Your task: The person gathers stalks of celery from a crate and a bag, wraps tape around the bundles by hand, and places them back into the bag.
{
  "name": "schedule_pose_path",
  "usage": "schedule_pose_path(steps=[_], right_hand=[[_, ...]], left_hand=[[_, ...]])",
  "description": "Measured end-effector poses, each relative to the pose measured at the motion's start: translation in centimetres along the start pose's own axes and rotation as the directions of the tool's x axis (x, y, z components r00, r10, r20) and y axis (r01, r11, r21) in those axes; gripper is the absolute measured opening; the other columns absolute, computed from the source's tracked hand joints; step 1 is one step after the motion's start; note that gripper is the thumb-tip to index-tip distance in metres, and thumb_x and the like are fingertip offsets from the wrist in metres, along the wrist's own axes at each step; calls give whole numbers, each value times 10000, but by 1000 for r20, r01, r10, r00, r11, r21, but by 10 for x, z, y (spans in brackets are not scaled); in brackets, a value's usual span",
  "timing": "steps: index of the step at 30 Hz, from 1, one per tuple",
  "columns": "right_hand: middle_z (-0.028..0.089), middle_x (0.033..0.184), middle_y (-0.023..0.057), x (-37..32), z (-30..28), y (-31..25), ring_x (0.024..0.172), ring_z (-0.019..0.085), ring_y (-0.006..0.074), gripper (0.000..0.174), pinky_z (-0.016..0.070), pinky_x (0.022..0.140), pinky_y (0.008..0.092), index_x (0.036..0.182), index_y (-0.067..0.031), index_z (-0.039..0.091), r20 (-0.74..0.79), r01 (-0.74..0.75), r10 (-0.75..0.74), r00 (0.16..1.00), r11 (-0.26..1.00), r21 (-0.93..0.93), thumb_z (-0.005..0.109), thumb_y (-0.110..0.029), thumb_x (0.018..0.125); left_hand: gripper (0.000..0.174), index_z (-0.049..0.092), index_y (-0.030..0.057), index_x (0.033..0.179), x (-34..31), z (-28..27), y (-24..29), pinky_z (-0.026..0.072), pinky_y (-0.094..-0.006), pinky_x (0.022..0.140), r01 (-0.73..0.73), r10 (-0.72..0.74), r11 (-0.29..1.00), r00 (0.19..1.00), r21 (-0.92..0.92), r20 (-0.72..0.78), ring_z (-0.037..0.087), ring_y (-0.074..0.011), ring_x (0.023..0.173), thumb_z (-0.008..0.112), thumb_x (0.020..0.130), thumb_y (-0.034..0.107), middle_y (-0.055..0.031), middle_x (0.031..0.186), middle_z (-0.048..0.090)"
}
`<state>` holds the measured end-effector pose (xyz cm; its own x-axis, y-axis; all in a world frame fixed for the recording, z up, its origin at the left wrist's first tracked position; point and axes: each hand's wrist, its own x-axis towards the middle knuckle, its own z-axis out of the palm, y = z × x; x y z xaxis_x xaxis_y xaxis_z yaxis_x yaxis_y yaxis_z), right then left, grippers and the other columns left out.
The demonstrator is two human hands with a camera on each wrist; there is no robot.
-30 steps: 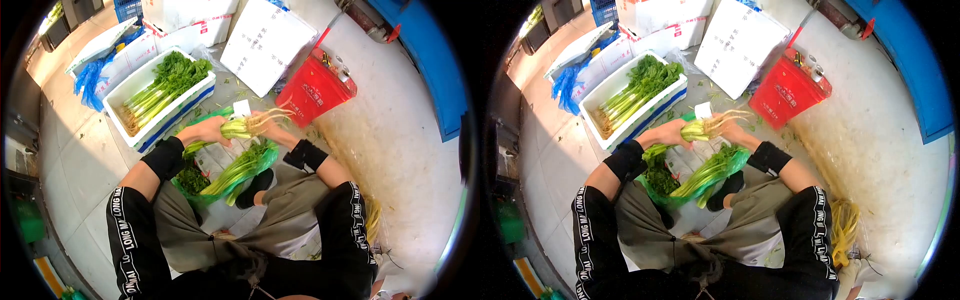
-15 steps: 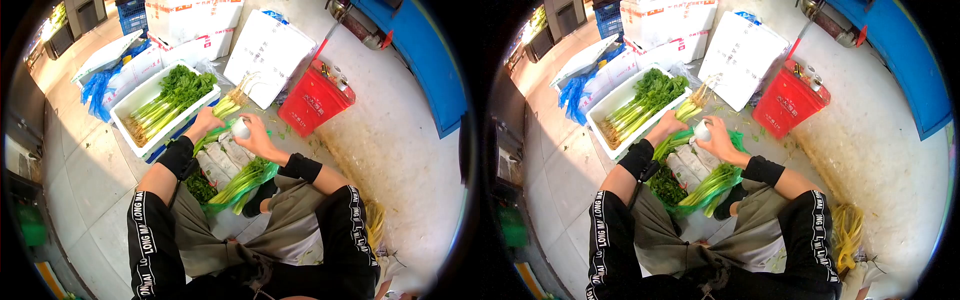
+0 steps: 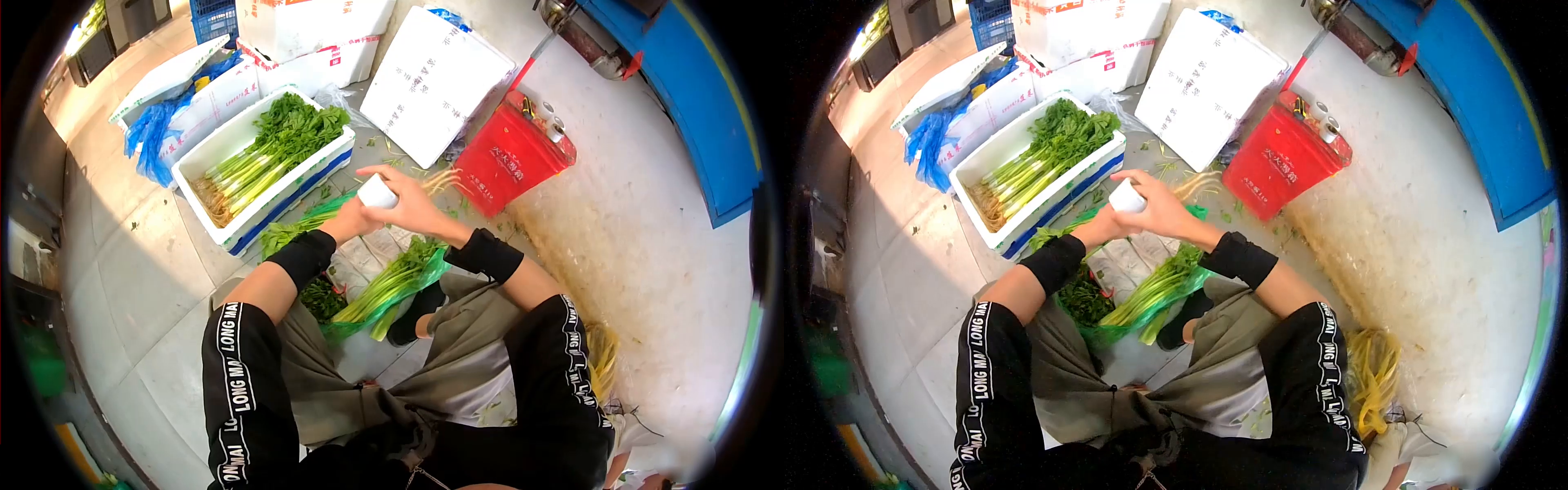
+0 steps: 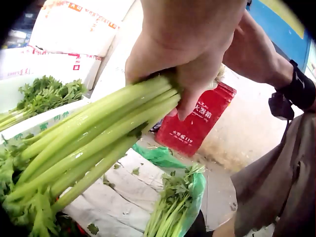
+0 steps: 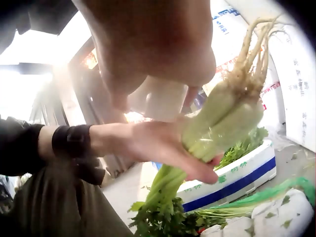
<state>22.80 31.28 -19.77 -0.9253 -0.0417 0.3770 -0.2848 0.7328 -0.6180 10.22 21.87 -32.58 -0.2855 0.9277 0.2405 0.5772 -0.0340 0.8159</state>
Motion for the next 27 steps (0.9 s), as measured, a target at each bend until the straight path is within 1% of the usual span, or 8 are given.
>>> schedule_pose_path(steps=[2,4,6,14,18,20,25,27], right_hand=[[648,1208,51,5,-10,-3,1039,615,157,301,453,952,304,1079,-33,694,165,-523,501,850,763,380,706,-227,850],[691,1085,41,8,-20,10,931,633,125,333,472,900,286,1094,-32,709,190,-519,491,850,722,458,643,-315,931],[681,1124,79,4,-30,14,958,623,128,447,471,893,287,1086,-5,704,318,-588,549,773,432,683,567,-417,978],[567,1317,105,-20,-42,42,1221,495,169,502,376,1035,350,1361,-15,525,325,-513,434,840,443,735,452,-388,1034],[535,1365,109,-46,-47,93,1236,491,180,563,392,1043,360,1426,-24,446,462,-536,272,844,418,734,567,-346,979],[600,1282,103,-58,-36,95,1169,557,213,541,438,1016,389,1360,22,499,523,-597,350,777,674,435,665,-255,926],[633,1236,114,-53,12,66,1086,597,191,559,474,962,345,1298,20,571,256,-506,443,859,811,293,756,-241,840],[641,1220,125,-43,15,54,1084,600,197,529,479,940,353,1235,25,622,199,-682,667,718,617,393,782,-249,812]], left_hand=[[520,620,82,1147,-2,3,11,519,-460,894,121,-124,991,991,61,43,631,-380,1050,777,677,237,-202,1124,653],[537,578,0,1135,1,7,16,515,-444,881,206,-331,879,913,431,239,640,-379,1011,772,690,227,-223,1043,660],[496,590,-38,1061,-4,8,10,513,-482,852,57,-171,922,948,382,270,636,-413,969,771,691,239,-270,1018,651],[366,647,-9,948,-23,-3,33,526,-437,792,-100,-115,905,878,413,464,654,-405,866,788,705,225,-214,887,680],[370,648,-7,973,-18,-18,39,517,-433,761,-167,-22,948,813,270,582,652,-381,826,794,709,207,-196,857,675],[415,650,-3,1017,-12,-40,54,506,-420,734,-56,10,997,817,62,577,646,-348,788,813,696,204,-183,835,668],[407,683,-35,879,3,-74,56,510,-420,744,109,-192,950,942,292,276,654,-335,815,833,646,262,-223,866,673],[431,694,-27,899,10,-73,44,520,-416,767,172,-236,928,958,329,165,662,-348,829,834,628,278,-225,868,678]])
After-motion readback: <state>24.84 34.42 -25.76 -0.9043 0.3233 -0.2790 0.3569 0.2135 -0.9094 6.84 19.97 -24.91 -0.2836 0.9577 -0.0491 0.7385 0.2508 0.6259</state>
